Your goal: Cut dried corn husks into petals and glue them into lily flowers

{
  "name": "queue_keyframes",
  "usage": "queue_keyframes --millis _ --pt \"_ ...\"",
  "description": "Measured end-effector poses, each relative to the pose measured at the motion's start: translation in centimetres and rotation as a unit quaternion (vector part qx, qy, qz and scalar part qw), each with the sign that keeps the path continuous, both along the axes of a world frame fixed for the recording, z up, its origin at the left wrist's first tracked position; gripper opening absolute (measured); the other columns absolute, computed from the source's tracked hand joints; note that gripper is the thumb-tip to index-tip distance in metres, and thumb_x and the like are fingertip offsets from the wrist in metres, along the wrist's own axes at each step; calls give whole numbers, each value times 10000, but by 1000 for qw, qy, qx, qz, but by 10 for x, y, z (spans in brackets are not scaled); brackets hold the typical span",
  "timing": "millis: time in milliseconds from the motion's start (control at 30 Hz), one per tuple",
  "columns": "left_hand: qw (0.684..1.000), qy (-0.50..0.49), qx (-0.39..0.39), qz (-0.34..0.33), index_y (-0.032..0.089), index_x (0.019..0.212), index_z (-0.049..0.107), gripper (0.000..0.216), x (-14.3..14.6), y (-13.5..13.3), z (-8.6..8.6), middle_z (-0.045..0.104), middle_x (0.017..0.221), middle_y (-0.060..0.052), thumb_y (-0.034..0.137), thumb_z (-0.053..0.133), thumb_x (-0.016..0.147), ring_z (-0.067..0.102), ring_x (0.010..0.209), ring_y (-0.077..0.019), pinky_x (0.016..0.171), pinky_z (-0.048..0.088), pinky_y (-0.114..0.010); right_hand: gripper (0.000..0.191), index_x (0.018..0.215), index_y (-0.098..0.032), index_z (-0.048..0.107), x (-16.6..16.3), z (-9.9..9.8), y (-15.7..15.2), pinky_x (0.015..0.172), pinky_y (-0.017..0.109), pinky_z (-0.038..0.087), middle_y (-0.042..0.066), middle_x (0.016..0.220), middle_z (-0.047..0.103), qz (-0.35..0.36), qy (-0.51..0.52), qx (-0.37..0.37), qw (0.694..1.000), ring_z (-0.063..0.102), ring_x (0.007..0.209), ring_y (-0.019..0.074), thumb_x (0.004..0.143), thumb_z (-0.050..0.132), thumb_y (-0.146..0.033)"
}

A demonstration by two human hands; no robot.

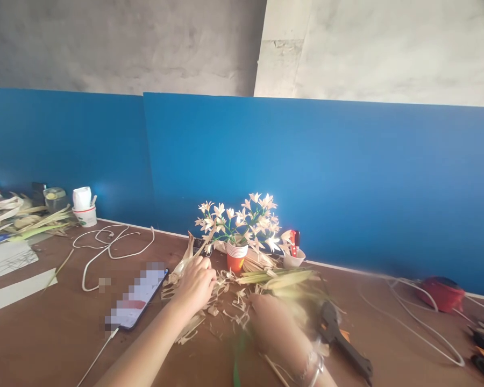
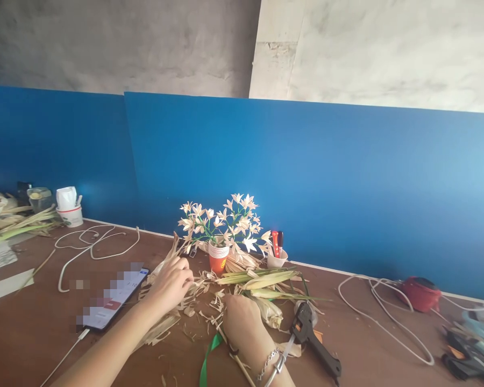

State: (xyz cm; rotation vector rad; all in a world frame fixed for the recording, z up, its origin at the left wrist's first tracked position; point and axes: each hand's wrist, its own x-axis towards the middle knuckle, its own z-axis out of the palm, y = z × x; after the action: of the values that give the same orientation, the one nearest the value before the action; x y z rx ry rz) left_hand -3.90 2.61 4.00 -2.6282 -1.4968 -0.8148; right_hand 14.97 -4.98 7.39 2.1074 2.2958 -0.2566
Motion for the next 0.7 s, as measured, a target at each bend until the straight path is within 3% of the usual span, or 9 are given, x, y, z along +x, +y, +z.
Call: queue_keyframes --millis 133,233,300,467,600,700 --pt "1000 25 1 1 197 657 700 211 15 5 2 596 776 -70 112 565 795 521 839 -244 734 397 -358 381 1031 -188 681 -1 -7 1 678 261 452 109 900 736 5 0 -5 1000 691 825 228 758 456 -47" --pt "1000 13 -7 -3 200 751 717 169 21 8 0 620 812 -74 117 574 788 544 871 -249 749 412 -353 651 1317 -231 506 -3 -10 3 669 251 452 92 942 741 13 -1 -14 1000 697 844 222 715 451 10" --pt "1000 -17 -13 -2 203 811 712 162 19 9 2 638 838 -72 113 582 775 555 887 -249 778 420 -358 717 1363 -236 447 -2 -9 2 656 255 452 86 925 744 19 -6 -16 1000 699 829 228 694 468 20" --pt "992 -87 -94 -10 218 716 676 122 -3 2 20 671 768 -35 208 568 772 594 808 -224 745 433 -325 325 975 -193 681 5 0 3 686 272 443 104 887 731 1 -13 0 1000 685 842 241 765 474 -54" --pt "958 -125 -258 -28 258 695 709 157 -27 -8 24 714 780 -16 292 569 759 631 701 -211 646 431 -287 300 886 -178 679 18 4 6 625 272 417 101 819 721 -21 -11 4 1000 676 768 233 805 408 -78" --pt "949 -120 -292 -27 277 721 731 146 -38 -14 20 732 845 -23 232 592 708 654 757 -237 622 419 -281 327 932 -178 674 33 10 7 644 276 410 98 880 720 -35 -7 20 999 667 804 228 811 387 -78"
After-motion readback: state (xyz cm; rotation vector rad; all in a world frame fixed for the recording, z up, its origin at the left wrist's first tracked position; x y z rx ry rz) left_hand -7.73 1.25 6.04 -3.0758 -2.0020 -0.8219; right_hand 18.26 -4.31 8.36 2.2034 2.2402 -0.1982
